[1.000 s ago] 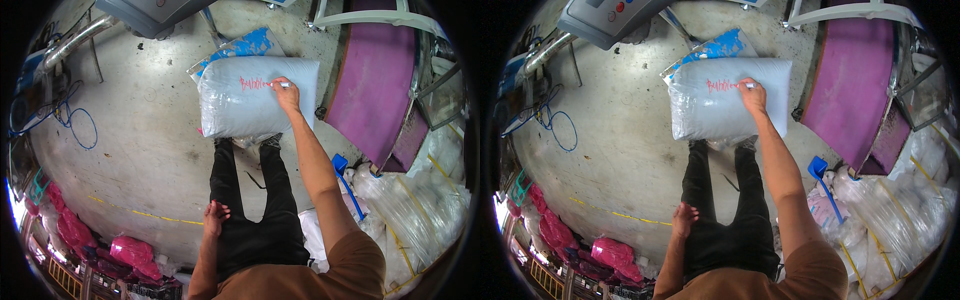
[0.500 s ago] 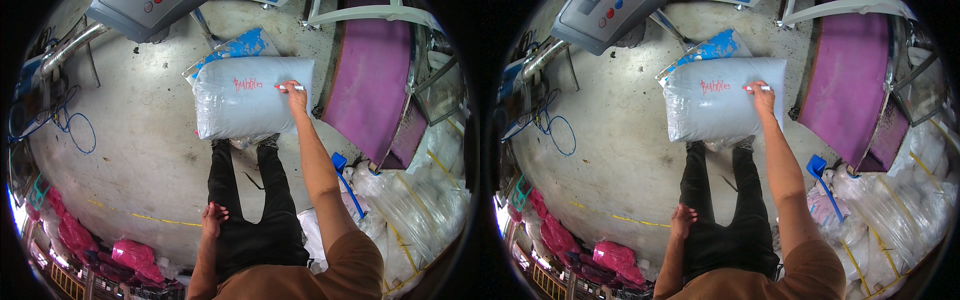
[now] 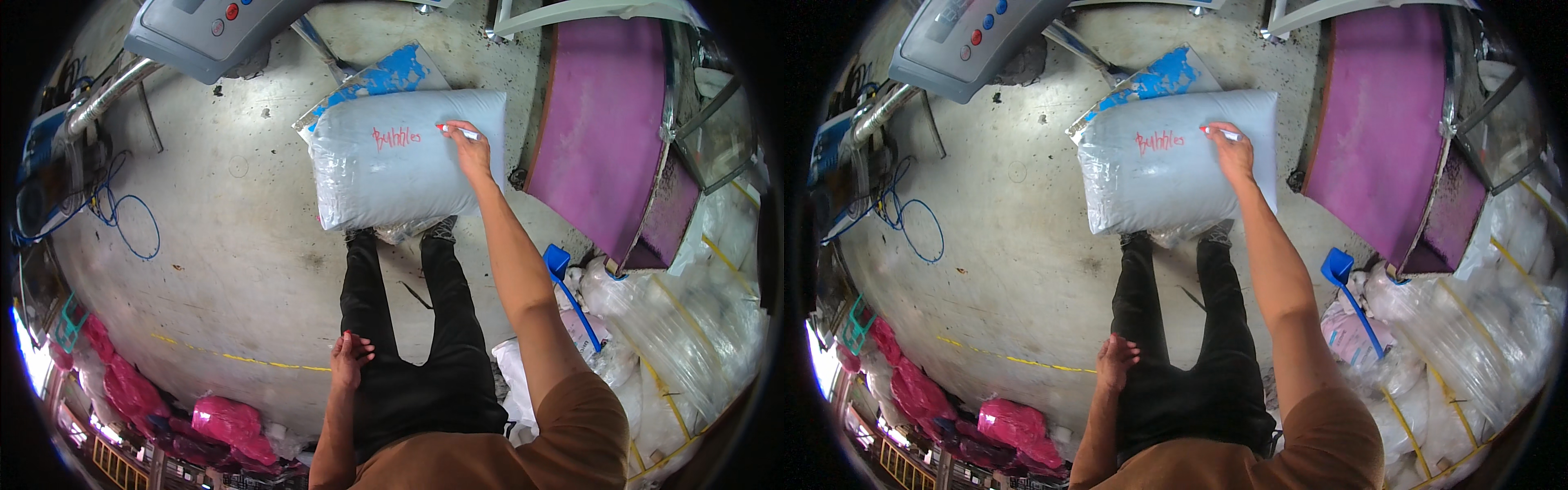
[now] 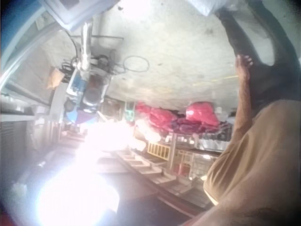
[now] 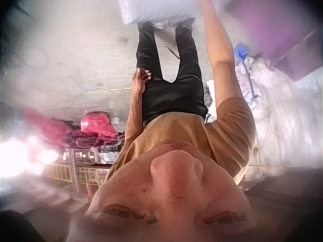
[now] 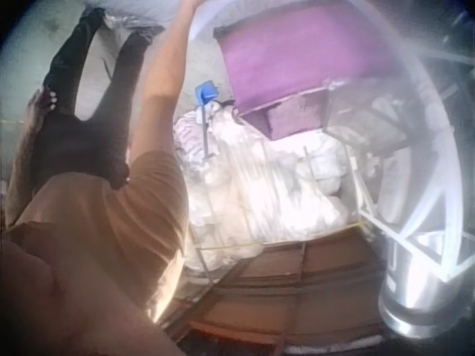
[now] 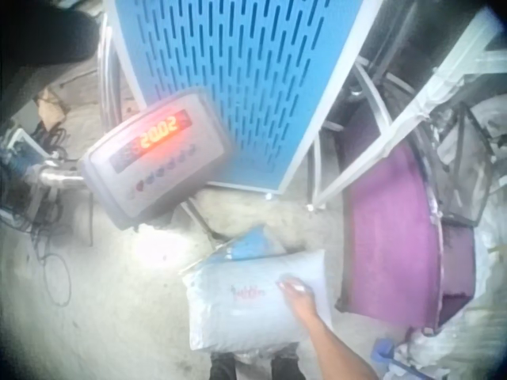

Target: The person scoops black plastic pellets from a purple hopper into a white sack using a metal scoop. After filling the sack, they fold the top edges and seal it with blue tape. Finally, they write on the sealed sack with a red marker.

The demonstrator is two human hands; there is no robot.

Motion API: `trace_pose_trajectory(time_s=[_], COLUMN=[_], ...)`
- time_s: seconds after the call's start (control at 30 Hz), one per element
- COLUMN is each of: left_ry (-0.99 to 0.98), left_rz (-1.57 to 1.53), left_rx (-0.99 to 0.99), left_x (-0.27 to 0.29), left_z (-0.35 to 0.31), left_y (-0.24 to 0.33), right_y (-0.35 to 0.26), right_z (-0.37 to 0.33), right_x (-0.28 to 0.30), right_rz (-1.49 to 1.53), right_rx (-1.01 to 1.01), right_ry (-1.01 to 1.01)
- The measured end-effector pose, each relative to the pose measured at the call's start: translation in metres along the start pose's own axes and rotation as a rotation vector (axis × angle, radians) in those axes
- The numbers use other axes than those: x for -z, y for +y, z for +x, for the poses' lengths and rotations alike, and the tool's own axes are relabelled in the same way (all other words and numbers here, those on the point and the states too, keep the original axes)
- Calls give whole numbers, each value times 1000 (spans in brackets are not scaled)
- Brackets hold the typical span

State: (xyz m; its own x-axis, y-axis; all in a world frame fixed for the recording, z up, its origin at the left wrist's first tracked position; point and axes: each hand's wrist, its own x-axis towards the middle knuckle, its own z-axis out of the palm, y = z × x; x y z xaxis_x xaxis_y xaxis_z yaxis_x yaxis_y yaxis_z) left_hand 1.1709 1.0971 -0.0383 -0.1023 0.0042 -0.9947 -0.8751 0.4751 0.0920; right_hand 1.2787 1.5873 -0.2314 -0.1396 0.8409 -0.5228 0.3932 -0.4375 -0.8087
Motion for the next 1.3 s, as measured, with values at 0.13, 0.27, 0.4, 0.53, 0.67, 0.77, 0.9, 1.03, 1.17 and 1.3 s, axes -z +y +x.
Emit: trace_pose_trajectory(time_s=[0.13, 0.27, 0.4, 0.53, 0.67, 0.77, 0.9, 1.03, 1.17, 1.3], left_ry=[-5, -7, -3, -11, -15, -14, -12, 1, 8, 1], left_rz=[4, 3, 3, 18, 23, 20, 29, 22, 28, 30], left_rx=[3, -5, 1, 4, 10, 3, 10, -3, 0, 1], left_x=[-2, -3, -5, -5, -6, -7, -8, -7, -7, -7], left_z=[-1, -2, -1, -2, -4, -3, -3, -2, -1, 0], left_y=[0, -1, -2, 0, -2, -1, -1, -3, -4, -3], right_y=[-2, 0, 0, -1, 5, -3, 2, 4, 8, 11], right_z=[0, -3, -2, -1, -3, -4, -1, -3, 1, 1], right_x=[1, 8, 8, 6, 11, 6, 10, 15, 20, 20], right_rz=[-228, -329, -236, -300, -346, -271, -288, -280, -248, -283], right_rx=[-36, -76, 9, -1, -62, -3, -24, -73, -56, -4], right_ry=[3, -84, -65, 29, -35, 44, 78, 100, 76, 136])
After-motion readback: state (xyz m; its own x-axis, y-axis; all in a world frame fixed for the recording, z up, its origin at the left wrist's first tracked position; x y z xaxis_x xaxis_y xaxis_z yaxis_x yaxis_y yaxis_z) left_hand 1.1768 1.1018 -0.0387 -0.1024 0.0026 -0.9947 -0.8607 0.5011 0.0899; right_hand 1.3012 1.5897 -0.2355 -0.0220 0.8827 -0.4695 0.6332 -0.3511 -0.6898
